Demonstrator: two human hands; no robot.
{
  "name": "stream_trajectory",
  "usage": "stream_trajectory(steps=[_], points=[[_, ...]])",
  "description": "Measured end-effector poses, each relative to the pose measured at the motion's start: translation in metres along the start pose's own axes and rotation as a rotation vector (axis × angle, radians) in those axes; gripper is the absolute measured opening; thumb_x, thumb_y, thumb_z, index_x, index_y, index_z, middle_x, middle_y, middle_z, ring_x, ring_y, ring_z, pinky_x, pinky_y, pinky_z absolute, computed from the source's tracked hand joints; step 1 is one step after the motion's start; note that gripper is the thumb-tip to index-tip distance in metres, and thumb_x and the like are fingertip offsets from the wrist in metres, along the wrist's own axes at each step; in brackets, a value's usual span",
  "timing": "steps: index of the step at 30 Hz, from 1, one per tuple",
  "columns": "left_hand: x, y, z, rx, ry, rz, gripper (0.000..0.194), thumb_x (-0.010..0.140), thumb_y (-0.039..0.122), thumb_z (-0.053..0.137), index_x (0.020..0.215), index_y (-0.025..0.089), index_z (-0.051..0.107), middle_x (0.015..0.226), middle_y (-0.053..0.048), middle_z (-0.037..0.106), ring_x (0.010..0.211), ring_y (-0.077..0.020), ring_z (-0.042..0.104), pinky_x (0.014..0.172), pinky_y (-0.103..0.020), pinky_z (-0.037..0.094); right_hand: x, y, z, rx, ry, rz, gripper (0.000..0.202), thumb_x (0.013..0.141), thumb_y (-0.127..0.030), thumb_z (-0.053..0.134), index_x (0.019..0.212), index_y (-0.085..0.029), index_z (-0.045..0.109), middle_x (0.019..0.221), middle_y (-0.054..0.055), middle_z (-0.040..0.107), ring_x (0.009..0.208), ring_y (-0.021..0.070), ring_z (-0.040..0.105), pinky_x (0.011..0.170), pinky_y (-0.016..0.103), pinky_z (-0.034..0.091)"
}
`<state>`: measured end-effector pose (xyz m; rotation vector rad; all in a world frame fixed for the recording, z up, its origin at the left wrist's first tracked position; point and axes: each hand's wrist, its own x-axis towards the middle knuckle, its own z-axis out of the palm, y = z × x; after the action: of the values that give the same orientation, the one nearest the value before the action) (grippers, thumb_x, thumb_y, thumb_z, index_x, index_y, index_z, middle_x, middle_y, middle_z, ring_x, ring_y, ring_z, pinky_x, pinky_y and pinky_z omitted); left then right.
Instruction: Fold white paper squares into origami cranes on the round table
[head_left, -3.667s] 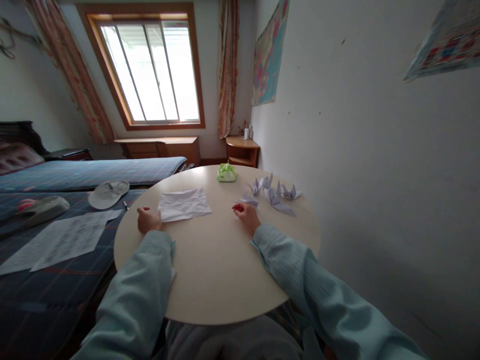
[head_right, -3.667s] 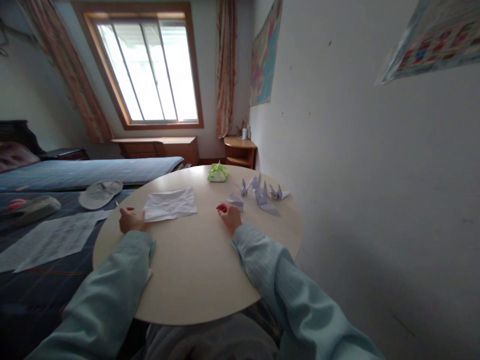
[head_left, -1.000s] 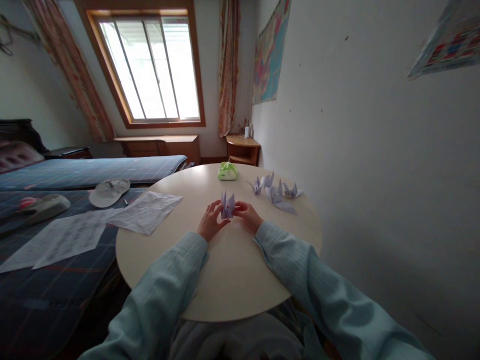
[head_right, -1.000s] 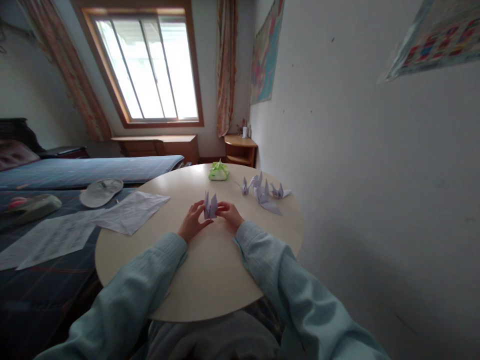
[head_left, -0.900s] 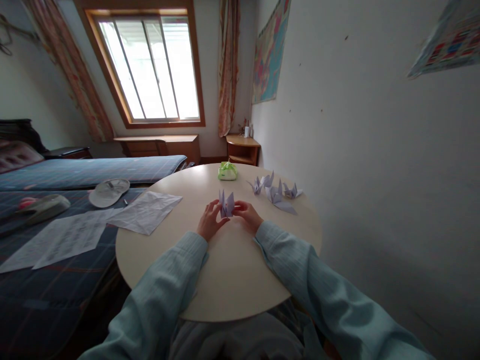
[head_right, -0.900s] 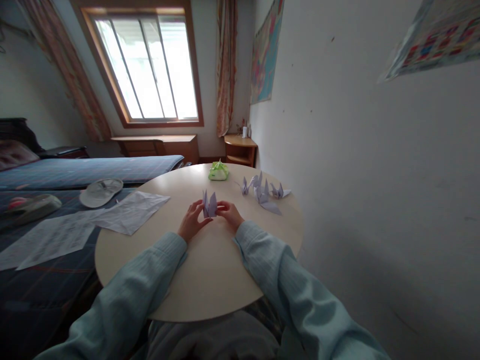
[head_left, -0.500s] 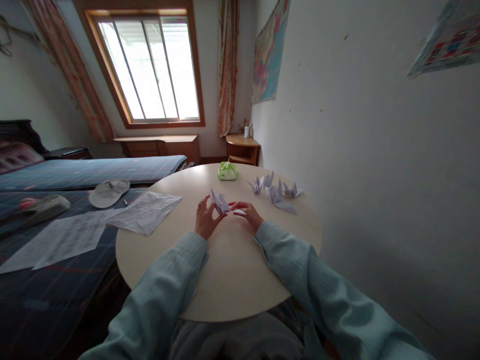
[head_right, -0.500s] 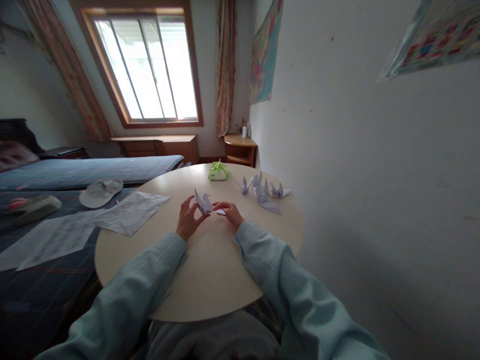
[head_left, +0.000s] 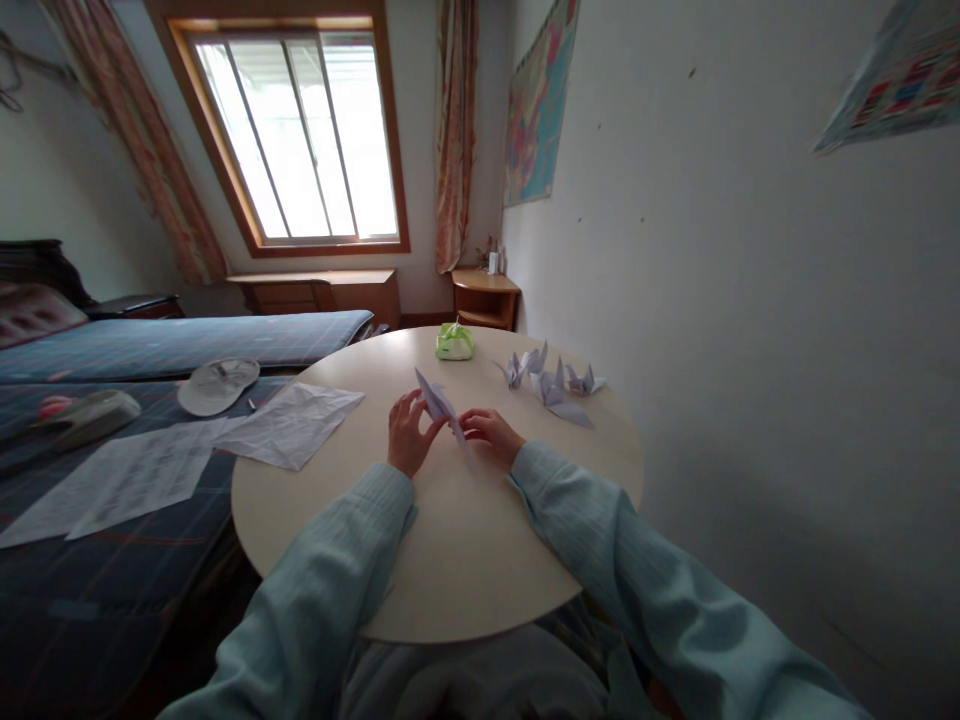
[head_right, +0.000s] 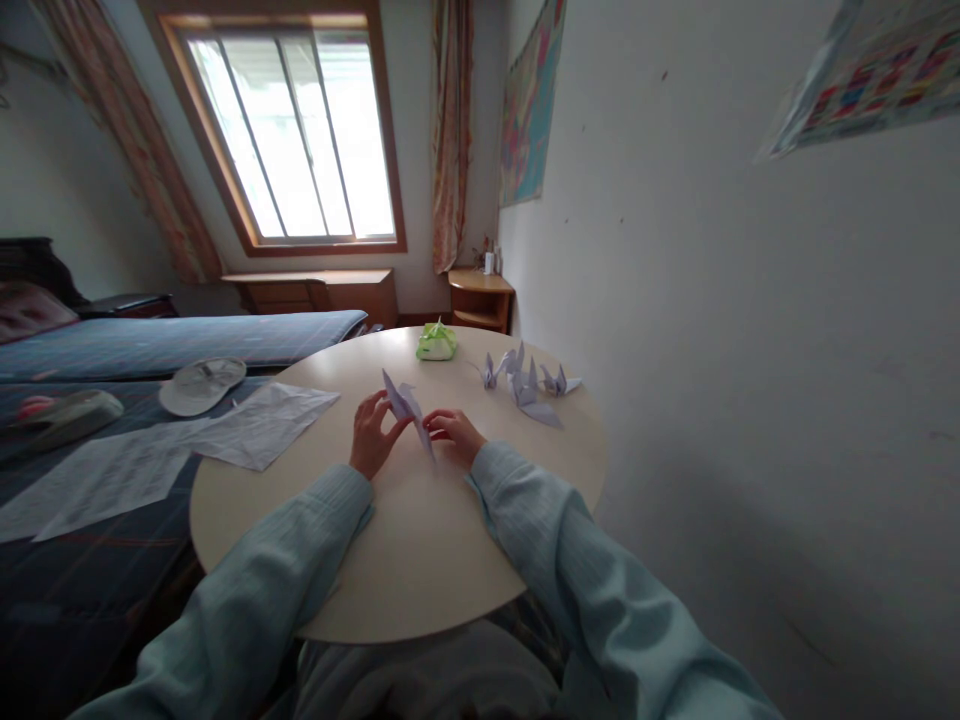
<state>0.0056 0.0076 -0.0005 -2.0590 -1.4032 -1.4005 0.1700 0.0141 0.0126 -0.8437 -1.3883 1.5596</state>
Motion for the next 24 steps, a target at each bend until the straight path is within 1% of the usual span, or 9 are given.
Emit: stream_trajectory(steps=[5,9,12,15,18,21,24], points=[[0.001,0.004,-0.004,-0.054,-0.083,0.055,0.026,0.074,0.038,0.050,0.093,0.022,0.055,0.108,-0.005,0.054,0.106,-0.0196,0.043,0.090,-0.038,0.033,-0.001,0.000,0.002,-0.038,-0.040,0.026,0.016,0.060,-0.029,0.061,0.068,-0.016,0.061,0.066,0.000,0.060,0.063,0.0098,0.054,0.059,0.022,0.038],[0.001,0.006,-0.003,-0.120,-0.173,0.109,0.025,0.077,0.032,0.048,0.098,0.022,0.055,0.101,-0.004,0.058,0.099,-0.0174,0.048,0.087,-0.036,0.037,-0.001,0.002,0.002,-0.086,-0.081,-0.008,0.020,0.057,-0.028,0.065,0.073,-0.016,0.062,0.066,-0.001,0.061,0.062,0.0094,0.053,0.059,0.022,0.037],[0.002,0.007,-0.004,-0.153,-0.203,0.124,0.024,0.079,0.026,0.044,0.099,0.022,0.055,0.098,-0.003,0.060,0.096,-0.0163,0.050,0.086,-0.035,0.038,0.000,0.004,0.002,-0.098,-0.089,-0.023,0.020,0.055,-0.025,0.065,0.073,-0.016,0.062,0.065,-0.001,0.061,0.061,0.0092,0.053,0.059,0.022,0.037],[0.002,0.008,-0.005,-0.189,-0.213,0.126,0.025,0.079,0.021,0.043,0.101,0.022,0.055,0.098,-0.003,0.060,0.096,-0.0153,0.050,0.085,-0.033,0.040,0.002,0.007,0.001,-0.107,-0.056,-0.060,0.018,0.054,-0.022,0.064,0.071,-0.016,0.061,0.062,-0.002,0.060,0.059,0.0091,0.052,0.057,0.022,0.037],[0.002,0.008,-0.005,-0.211,-0.204,0.122,0.026,0.077,0.019,0.045,0.101,0.022,0.055,0.098,-0.002,0.061,0.095,-0.0144,0.051,0.084,-0.031,0.041,0.005,0.010,-0.001,-0.135,0.010,-0.095,0.016,0.054,-0.020,0.063,0.068,-0.016,0.061,0.060,-0.002,0.060,0.058,0.0090,0.052,0.056,0.022,0.036],[0.001,0.007,-0.002,-0.216,-0.170,0.110,0.023,0.076,0.017,0.047,0.097,0.021,0.057,0.093,-0.002,0.063,0.090,-0.0138,0.054,0.082,-0.029,0.043,0.006,0.009,-0.003,-0.146,0.060,-0.110,0.017,0.054,-0.021,0.063,0.070,-0.016,0.061,0.063,-0.001,0.061,0.060,0.0094,0.053,0.057,0.022,0.037],[-0.001,0.006,-0.001,-0.210,-0.164,0.078,0.020,0.076,0.017,0.047,0.092,0.021,0.058,0.089,-0.002,0.064,0.085,-0.0140,0.056,0.078,-0.029,0.044,0.007,0.007,-0.003,-0.134,0.091,-0.131,0.018,0.053,-0.021,0.063,0.071,-0.015,0.062,0.067,0.000,0.062,0.061,0.0093,0.052,0.058,0.023,0.037]])
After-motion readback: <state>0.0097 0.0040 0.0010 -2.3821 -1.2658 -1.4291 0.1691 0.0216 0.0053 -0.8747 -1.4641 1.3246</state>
